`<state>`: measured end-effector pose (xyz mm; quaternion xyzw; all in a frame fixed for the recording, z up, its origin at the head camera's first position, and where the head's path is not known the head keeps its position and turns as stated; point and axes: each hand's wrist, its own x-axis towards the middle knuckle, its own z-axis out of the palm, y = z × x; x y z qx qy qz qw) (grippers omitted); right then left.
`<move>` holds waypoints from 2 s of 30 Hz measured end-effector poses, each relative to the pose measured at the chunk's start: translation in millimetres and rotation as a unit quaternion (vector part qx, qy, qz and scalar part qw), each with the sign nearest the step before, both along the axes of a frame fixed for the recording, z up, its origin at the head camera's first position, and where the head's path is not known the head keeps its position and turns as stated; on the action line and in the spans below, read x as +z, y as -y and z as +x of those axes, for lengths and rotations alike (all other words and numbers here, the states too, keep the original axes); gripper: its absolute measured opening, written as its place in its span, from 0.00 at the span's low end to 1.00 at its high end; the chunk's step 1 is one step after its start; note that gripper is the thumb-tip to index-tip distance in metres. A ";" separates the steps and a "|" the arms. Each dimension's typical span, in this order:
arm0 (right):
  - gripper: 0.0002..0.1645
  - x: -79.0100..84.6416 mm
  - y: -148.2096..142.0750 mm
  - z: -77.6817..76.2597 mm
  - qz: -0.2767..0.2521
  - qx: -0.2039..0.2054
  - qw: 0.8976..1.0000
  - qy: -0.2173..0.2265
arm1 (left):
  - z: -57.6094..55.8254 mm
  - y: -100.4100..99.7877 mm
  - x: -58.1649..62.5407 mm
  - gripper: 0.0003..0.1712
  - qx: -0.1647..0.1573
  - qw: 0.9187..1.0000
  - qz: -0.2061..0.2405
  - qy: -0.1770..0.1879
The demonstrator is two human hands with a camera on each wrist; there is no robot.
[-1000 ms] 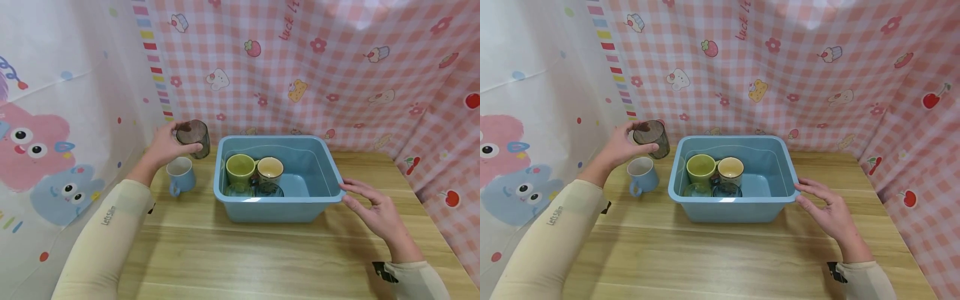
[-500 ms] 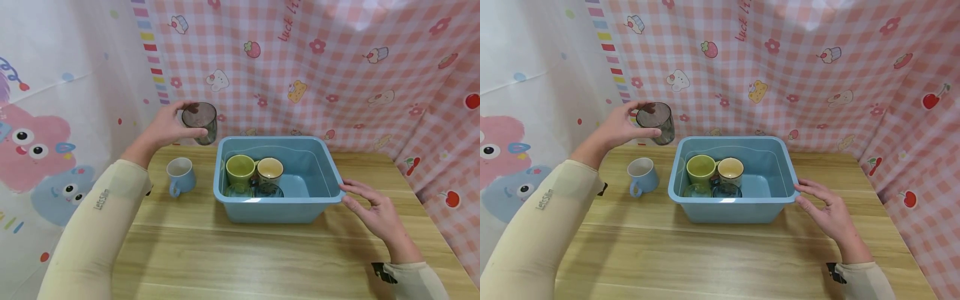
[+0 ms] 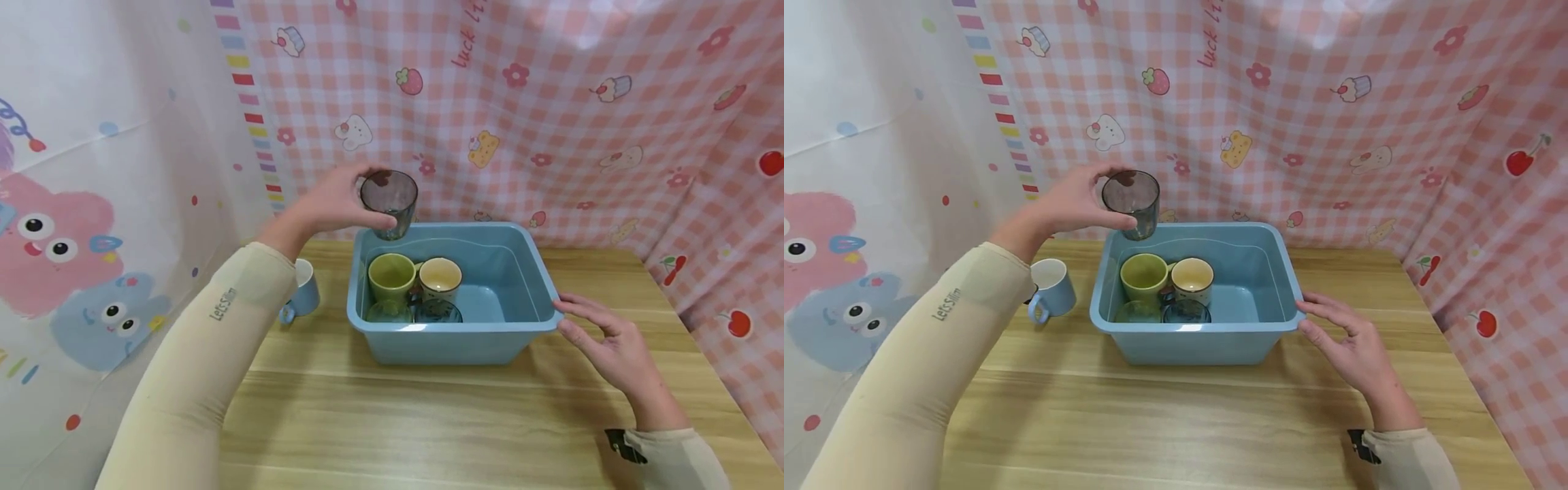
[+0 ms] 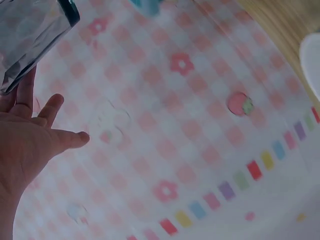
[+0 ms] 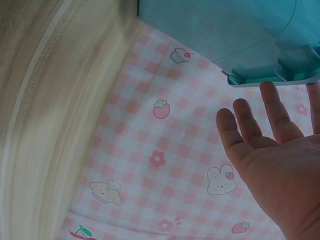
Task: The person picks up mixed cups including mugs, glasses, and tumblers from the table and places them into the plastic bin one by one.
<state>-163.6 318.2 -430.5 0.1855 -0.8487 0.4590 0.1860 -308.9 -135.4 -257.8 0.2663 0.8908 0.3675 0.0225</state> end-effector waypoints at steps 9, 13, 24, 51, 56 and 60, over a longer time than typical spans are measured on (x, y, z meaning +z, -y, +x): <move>0.22 0.5 0.8 -0.3 0.001 -0.001 1.000 0.004 | -7.0 -56.5 -5.0 0.52 -0.109 0.990 -0.087 -0.009; 0.22 0.6 1.5 -0.5 0.002 -0.002 1.000 0.002 | -6.6 -80.8 -8.9 0.53 -0.142 0.981 -0.131 -0.007; 0.22 -0.3 1.1 1.1 -0.004 -0.008 1.000 0.002 | 2.9 -145.0 -16.6 0.53 -0.219 0.941 -0.256 -0.040; 0.21 -4.2 -0.9 -2.2 -0.016 -0.007 1.000 0.012 | 6.0 -197.3 -75.4 0.51 -0.297 0.888 -0.346 0.056; 0.21 -5.3 -0.3 -1.5 -0.017 -0.007 1.000 0.018 | 7.6 -204.3 -81.2 0.52 -0.299 0.873 -0.379 0.062; 0.21 -6.8 -0.8 -1.3 -0.020 -0.005 1.000 0.017 | 8.0 -207.0 -85.3 0.53 -0.295 0.869 -0.390 0.076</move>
